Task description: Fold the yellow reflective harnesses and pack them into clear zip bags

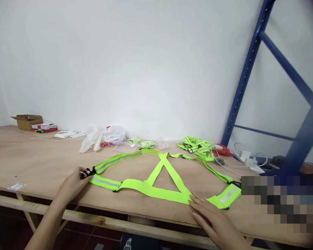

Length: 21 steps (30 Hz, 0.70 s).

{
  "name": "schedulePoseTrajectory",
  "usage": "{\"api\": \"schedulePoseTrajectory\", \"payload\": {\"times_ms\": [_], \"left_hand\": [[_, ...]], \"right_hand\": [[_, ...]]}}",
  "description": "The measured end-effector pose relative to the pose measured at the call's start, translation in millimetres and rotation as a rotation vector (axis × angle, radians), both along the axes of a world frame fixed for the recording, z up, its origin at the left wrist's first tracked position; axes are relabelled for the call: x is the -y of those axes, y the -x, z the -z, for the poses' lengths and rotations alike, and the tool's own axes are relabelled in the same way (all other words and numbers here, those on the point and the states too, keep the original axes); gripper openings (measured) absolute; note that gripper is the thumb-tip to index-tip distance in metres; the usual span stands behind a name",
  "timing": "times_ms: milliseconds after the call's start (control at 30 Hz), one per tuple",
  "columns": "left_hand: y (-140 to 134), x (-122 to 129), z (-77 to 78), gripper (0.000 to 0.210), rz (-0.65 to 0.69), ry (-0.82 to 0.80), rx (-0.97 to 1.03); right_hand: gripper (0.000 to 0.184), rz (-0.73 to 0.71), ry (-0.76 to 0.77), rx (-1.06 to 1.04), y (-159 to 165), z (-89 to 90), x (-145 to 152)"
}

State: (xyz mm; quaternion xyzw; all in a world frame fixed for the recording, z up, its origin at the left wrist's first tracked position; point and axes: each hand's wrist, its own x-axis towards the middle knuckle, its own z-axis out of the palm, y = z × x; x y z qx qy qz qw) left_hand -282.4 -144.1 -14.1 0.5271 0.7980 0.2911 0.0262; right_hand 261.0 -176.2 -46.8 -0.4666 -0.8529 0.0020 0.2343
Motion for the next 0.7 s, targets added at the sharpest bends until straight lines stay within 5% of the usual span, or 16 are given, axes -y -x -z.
{"api": "schedulePoseTrajectory", "payload": {"times_ms": [367, 500, 700], "left_hand": [[11.9, 4.6, -4.6, 0.038, -0.035, -0.053, 0.085], [2.4, 6.5, -12.2, 0.035, -0.016, -0.073, 0.071], [-20.2, 2.8, -42.6, 0.036, 0.003, -0.188, -0.046]], "right_hand": [[0.037, 0.055, 0.002, 0.138, 20.6, -21.1, 6.2], [0.045, -0.081, -0.004, 0.096, 65.6, -38.0, 10.0], [0.062, -0.275, 0.241, 0.064, 120.3, -46.6, 14.8]]}}
